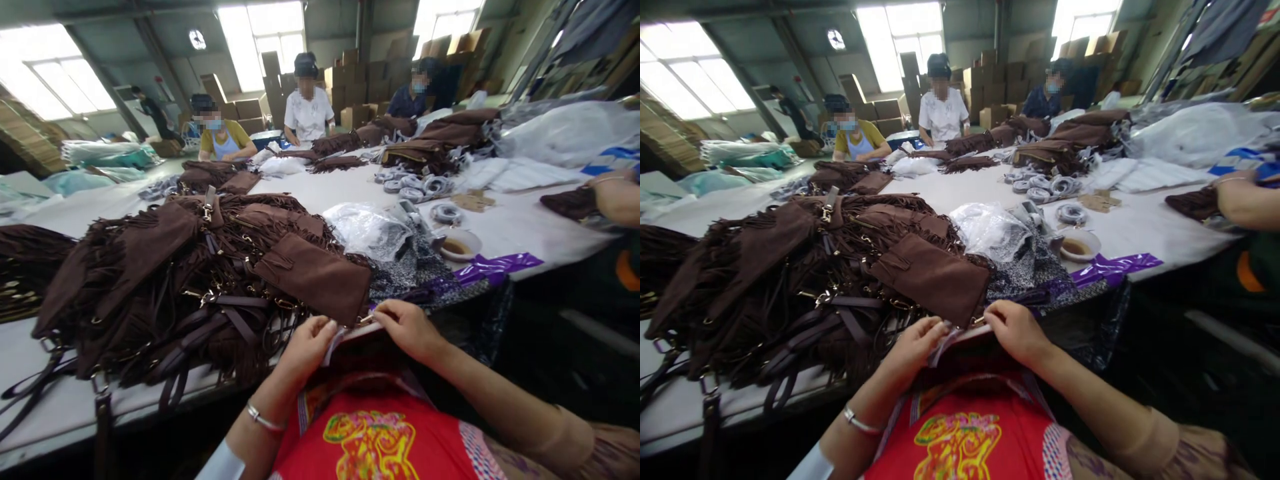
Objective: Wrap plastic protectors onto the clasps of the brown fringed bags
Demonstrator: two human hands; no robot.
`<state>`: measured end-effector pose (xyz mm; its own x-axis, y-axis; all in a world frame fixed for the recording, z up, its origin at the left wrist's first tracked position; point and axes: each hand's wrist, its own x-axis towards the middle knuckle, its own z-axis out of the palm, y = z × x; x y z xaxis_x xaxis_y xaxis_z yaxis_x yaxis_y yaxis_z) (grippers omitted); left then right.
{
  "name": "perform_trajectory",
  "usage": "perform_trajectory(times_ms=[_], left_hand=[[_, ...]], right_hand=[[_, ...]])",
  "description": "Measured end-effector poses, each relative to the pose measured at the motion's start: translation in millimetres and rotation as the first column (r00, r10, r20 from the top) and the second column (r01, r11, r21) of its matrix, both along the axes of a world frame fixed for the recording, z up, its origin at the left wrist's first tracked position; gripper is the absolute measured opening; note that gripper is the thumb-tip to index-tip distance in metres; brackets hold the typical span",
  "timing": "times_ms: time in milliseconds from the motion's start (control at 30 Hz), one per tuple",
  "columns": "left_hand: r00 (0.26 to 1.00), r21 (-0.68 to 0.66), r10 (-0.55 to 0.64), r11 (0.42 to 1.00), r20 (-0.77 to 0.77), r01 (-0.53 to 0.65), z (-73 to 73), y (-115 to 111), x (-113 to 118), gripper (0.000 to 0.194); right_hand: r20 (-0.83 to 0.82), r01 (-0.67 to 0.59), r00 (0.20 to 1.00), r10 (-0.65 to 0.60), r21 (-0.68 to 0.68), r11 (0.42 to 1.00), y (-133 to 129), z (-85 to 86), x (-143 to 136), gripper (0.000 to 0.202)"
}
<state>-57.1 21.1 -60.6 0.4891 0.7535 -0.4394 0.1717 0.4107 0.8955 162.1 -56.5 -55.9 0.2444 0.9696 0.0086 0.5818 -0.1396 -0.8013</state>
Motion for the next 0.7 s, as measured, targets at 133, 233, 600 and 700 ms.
perform_trajectory(times_ms=[133,233,600,700], left_hand=[[0.951,-0.224,0.281,0.943,0.130,-0.247,3.8,32,11,0.040],[0.896,-0.180,0.427,0.897,0.119,-0.403,4.7,48,30,0.038],[0.932,0.541,0.359,0.775,0.050,-0.327,111.7,142,52,0.037],[0.835,0.829,0.541,0.510,-0.101,-0.230,111.4,161,46,0.033]], right_hand=[[0.467,-0.090,0.884,0.024,0.120,0.989,-1,-7.6,37,0.022],[0.615,-0.148,0.783,0.090,0.043,0.988,-2,-13.8,42,0.015],[-0.068,-0.044,0.997,0.037,-0.094,0.995,-16,12.3,12,0.017],[-0.538,-0.096,0.842,-0.035,-0.214,0.972,-8,-0.3,-20,0.021]])
